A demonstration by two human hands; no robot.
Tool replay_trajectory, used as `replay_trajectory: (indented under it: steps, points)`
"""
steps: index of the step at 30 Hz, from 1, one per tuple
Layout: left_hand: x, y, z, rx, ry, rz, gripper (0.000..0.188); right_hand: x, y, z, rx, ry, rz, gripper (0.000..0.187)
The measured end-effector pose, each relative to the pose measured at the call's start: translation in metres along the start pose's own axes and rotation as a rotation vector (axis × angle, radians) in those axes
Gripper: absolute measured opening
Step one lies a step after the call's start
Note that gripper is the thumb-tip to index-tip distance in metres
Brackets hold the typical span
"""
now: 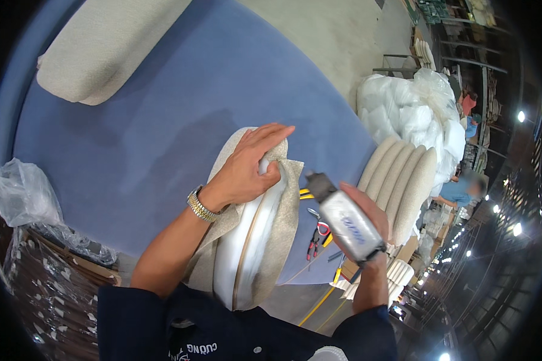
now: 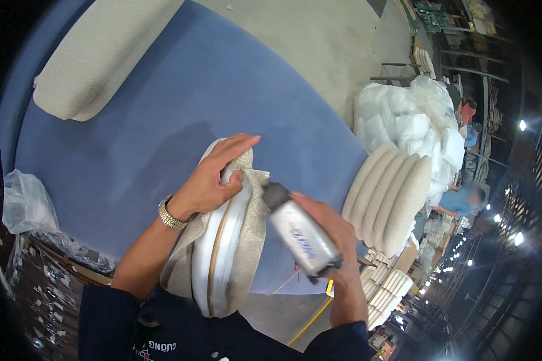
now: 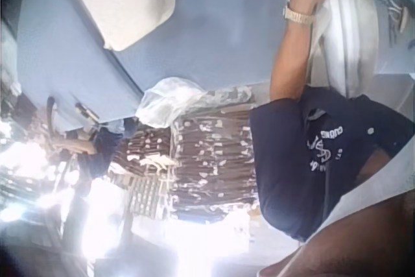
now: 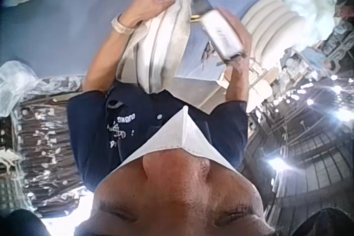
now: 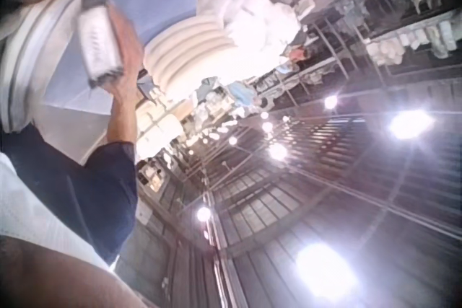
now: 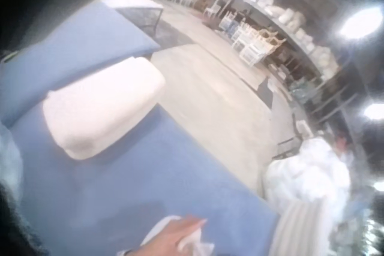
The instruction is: The person covers a foam cushion with fabric, using a staple gun to secure the fabric to the cushion edges. They trim excess fabric with a utility knife and smooth the surface by hand. The person repeats this process on multiple cushions at a workbench.
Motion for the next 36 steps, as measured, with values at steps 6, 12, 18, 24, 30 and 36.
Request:
replay_trajectory:
  steps: [6,12,18,24,30,36]
  points:
    - [-0.009,0.001,-0.001,0.068,0.002,0.008,0.077,0.042,0.011,0.013,-0.081,-0.064,0.157,0.071]
    - [-0.015,0.006,-0.003,0.111,-0.008,-0.012,0.080,0.045,0.021,0.004,-0.094,-0.058,0.197,0.073]
    - [-0.014,0.010,-0.002,0.144,0.006,-0.027,0.079,0.046,0.024,-0.002,-0.022,-0.082,0.215,0.078]
    - [-0.010,0.010,-0.005,0.145,-0.011,-0.001,0.078,0.042,0.023,-0.006,0.001,-0.061,0.230,0.081]
    - [-0.009,0.005,-0.003,0.133,-0.005,0.028,0.077,0.042,0.024,0.000,-0.043,-0.081,0.226,0.077]
    - [-0.005,-0.002,0.000,0.075,0.032,0.063,0.075,0.056,0.021,0.002,-0.046,-0.119,0.280,0.078]
Point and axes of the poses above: each hand's wrist, its own x-axis towards the middle knuckle, its own y-axis out of the palm, z = x × y, the point moved 3 cm from there along x, towards the middle knuckle, and after that the axes turned 4 degrees about y, right-handed, at the moved point
